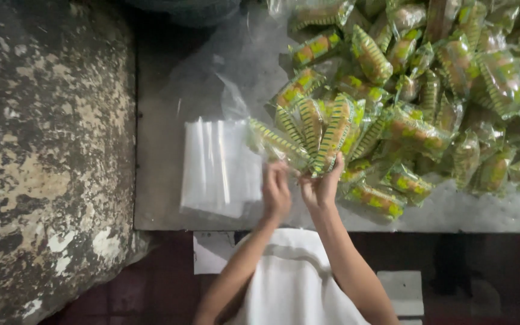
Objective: Packing individual snack packs into larger plastic bags for distribution.
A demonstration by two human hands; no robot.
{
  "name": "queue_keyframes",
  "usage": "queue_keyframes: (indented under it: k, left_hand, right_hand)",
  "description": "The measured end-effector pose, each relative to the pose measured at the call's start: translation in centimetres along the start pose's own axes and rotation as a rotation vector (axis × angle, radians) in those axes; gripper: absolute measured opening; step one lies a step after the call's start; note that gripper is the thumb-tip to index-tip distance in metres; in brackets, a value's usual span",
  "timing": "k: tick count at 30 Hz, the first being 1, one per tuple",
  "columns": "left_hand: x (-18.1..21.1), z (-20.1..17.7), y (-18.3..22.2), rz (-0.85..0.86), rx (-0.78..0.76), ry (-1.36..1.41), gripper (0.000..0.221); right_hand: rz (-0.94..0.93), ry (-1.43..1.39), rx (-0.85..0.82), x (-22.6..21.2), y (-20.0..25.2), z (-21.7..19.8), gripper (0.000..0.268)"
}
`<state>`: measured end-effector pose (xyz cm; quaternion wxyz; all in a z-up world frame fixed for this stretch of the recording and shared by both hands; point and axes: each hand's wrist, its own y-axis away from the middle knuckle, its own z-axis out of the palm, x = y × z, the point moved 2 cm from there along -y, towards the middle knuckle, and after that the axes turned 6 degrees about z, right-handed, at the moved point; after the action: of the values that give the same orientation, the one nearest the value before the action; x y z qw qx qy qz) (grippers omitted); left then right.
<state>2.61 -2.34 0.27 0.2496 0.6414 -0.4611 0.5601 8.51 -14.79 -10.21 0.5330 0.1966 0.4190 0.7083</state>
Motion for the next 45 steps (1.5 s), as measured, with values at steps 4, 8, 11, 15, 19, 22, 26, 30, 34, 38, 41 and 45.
queue_keyframes:
  k: [4,8,11,15,19,22,26,30,34,38,41,45]
  left_hand:
    - [-0.3,0.8,2.4,-0.124,-0.14,0.187,0.017]
    - [-3.5,-2.0,-0.5,-0.288,-0.109,0.052,0.023]
    - [-5.6,-4.5,-3.1,-0.401,-0.042,-0.154,0.033]
    - [-0.5,-7.1,-5.9,-0.512,-0.046,-0.495,0.057]
    - [1.5,-6.9,-6.1,-0.427,-0.126,-0.515,0.053]
    - [0.1,-5.0,-4.3,-0.407,-0.113,-0.212,0.039]
    - [-1.9,-3.2,-1.8,-0.596,-0.037,0.252,0.034]
    - [3.2,-9.0,-6.0,-0.443,0.081,0.154,0.038]
    - [-5.4,-11.7,-6.4,-0.372,-0.165,0.421,0.023]
    - [-7.1,-12.7,-6.6,-0.526,-0.598,-0.119,0.027]
    - [-6.5,-12.7,-7.7,-0.455,-0.638,-0.135,0.039]
    - [-7.7,-12.0,-8.7,-0.377,-0.695,-0.094,0.055]
  right_hand:
    - [-0.025,0.063,0.017,0.8,1.7,4.6,0.084]
    - [-0.296,0.251,-0.009,2.0,-0.1,1.0,0.077]
    - [-0.565,0.43,-0.074,2.4,-2.2,-2.8,0.047]
    - [-0.599,0.575,-0.11,1.7,0.4,-5.8,0.041]
    - [-0.464,0.355,-0.186,4.8,-1.0,-4.8,0.045]
    - [-0.503,0.377,-0.15,6.3,-4.0,-4.2,0.044]
    - [-0.607,0.542,-0.138,6.0,-7.1,-5.1,0.044]
    - [-0.727,0.869,-0.081,2.0,-4.5,-7.8,0.057]
    - [-0.551,0.642,-0.201,1.2,-4.7,-11.9,0.056]
    - [-0.598,0.437,-0.456,-0.8,-3.6,-10.7,0.05]
    - [-1.143,0.707,-0.664,-2.6,-5.2,-14.0,0.061]
    - [-0.737,0.908,-0.478,-5.4,-3.4,-16.0,0.035]
